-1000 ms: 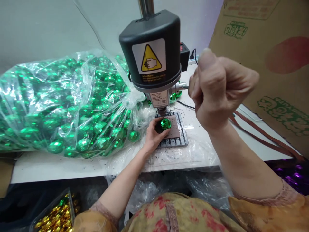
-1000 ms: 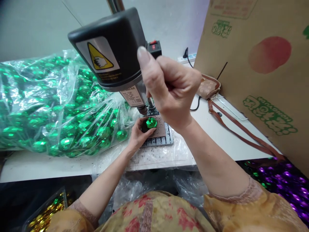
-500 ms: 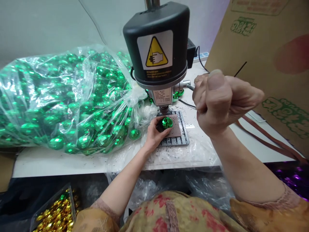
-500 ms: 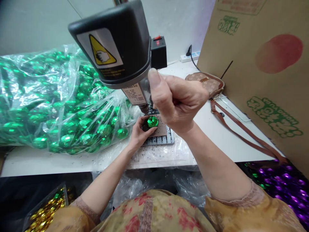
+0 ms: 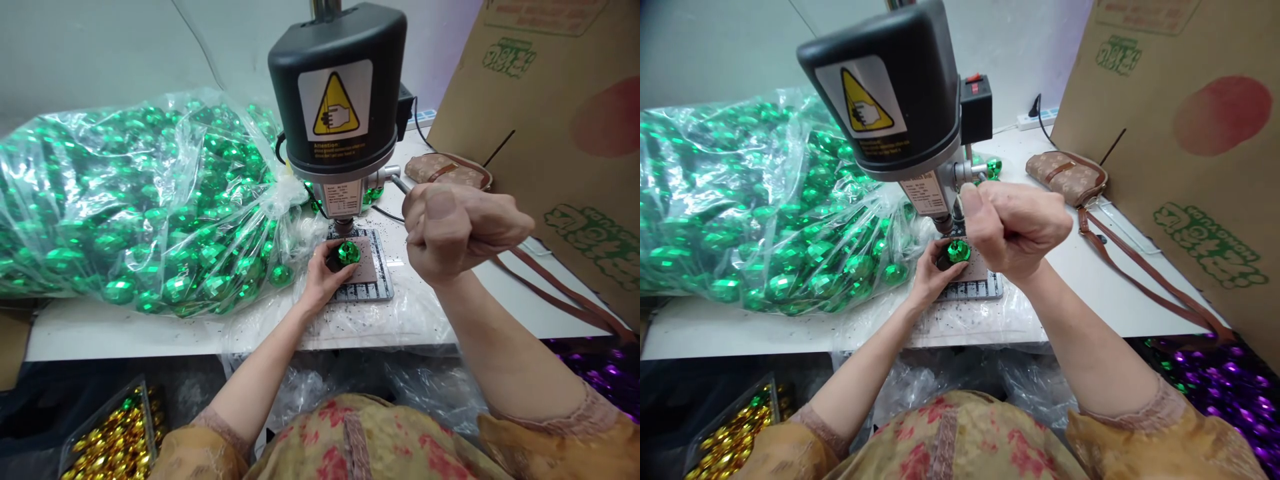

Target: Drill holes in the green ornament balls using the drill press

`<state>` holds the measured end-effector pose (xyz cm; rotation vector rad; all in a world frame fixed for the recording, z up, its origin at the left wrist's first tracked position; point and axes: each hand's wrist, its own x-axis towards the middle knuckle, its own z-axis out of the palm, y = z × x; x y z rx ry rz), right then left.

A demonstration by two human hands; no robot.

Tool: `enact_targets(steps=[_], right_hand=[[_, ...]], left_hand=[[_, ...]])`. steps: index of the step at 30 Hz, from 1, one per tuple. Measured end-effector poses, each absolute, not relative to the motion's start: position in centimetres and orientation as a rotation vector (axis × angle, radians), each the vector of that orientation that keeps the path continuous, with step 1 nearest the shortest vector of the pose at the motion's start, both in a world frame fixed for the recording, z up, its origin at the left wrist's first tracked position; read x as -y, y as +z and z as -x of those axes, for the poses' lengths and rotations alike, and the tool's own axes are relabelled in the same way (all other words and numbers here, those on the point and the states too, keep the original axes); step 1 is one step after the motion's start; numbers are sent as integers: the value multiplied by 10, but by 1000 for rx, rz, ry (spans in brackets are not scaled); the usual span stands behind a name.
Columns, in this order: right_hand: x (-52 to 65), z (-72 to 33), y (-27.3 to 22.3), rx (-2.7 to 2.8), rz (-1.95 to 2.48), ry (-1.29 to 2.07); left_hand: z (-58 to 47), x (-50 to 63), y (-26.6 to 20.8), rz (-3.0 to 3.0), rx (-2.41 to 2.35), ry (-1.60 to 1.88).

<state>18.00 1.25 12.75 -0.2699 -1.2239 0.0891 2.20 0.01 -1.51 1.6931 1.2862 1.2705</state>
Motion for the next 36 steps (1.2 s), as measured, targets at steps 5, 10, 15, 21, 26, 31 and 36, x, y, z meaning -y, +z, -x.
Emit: enact_targets(steps=[5, 10, 15, 21, 26, 31, 36], right_hand=[[-16, -182, 121, 1253, 212, 47], [-17, -185, 116, 1345, 95, 35], [-10, -182, 150, 1227, 346, 198], [-17, -178, 181, 1198, 287, 338], [-18, -177, 177, 1168, 254, 370], [-19, -177, 178, 1159, 246, 363], [-23, -179, 177, 1193, 208, 325]], left_hand=[[-22, -1, -16, -1686, -1277, 1270], [-23, 0, -16, -1684, -1306, 1268], [-26, 0, -12, -1725, -1388, 1267], [-23, 29, 0, -1840, -1506, 1473], [-7, 100, -4, -2406, -1006, 1502], [7, 151, -35, -3125, -667, 883], [21, 157, -49, -3078, -748, 878]])
